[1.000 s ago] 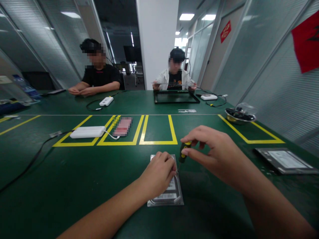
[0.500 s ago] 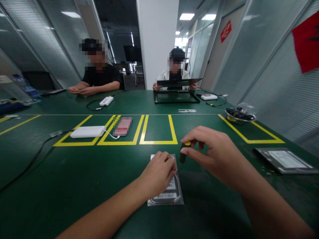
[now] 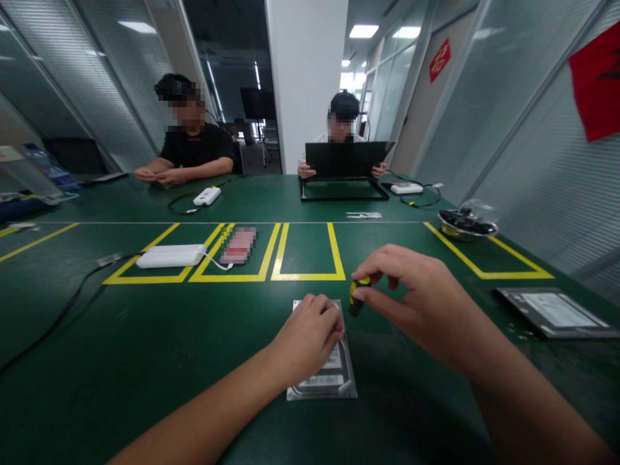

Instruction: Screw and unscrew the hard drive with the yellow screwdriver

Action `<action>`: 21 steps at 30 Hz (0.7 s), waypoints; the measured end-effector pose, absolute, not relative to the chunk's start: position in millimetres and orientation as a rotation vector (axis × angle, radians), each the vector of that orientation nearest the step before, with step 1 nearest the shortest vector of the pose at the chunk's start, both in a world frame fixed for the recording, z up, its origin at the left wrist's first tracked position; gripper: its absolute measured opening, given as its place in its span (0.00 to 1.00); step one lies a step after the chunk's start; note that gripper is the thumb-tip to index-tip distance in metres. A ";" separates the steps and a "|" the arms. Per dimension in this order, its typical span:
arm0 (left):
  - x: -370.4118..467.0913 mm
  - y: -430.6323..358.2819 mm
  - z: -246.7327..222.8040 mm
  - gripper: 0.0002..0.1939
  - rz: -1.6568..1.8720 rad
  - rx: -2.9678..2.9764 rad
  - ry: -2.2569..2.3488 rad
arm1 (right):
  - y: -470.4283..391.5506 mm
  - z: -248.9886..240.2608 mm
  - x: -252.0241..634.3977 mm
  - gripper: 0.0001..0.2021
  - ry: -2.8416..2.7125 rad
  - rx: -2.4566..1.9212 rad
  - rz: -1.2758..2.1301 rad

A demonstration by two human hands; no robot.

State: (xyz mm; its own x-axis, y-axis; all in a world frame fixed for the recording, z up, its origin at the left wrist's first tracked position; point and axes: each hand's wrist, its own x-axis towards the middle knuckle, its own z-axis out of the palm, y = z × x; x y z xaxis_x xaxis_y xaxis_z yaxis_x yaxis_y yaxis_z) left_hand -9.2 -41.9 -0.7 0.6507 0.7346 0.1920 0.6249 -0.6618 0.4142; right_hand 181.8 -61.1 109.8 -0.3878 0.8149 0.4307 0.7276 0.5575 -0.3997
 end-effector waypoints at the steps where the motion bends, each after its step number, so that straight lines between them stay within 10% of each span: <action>1: -9.2 -41.8 -0.7 0.01 0.498 2.562 1.085 | -61.3 110.0 182.3 0.06 -2.207 -1.225 0.197; 21: -9.0 -40.9 -2.7 0.01 0.503 2.543 1.090 | -60.0 109.1 181.7 0.04 -2.196 -1.232 0.223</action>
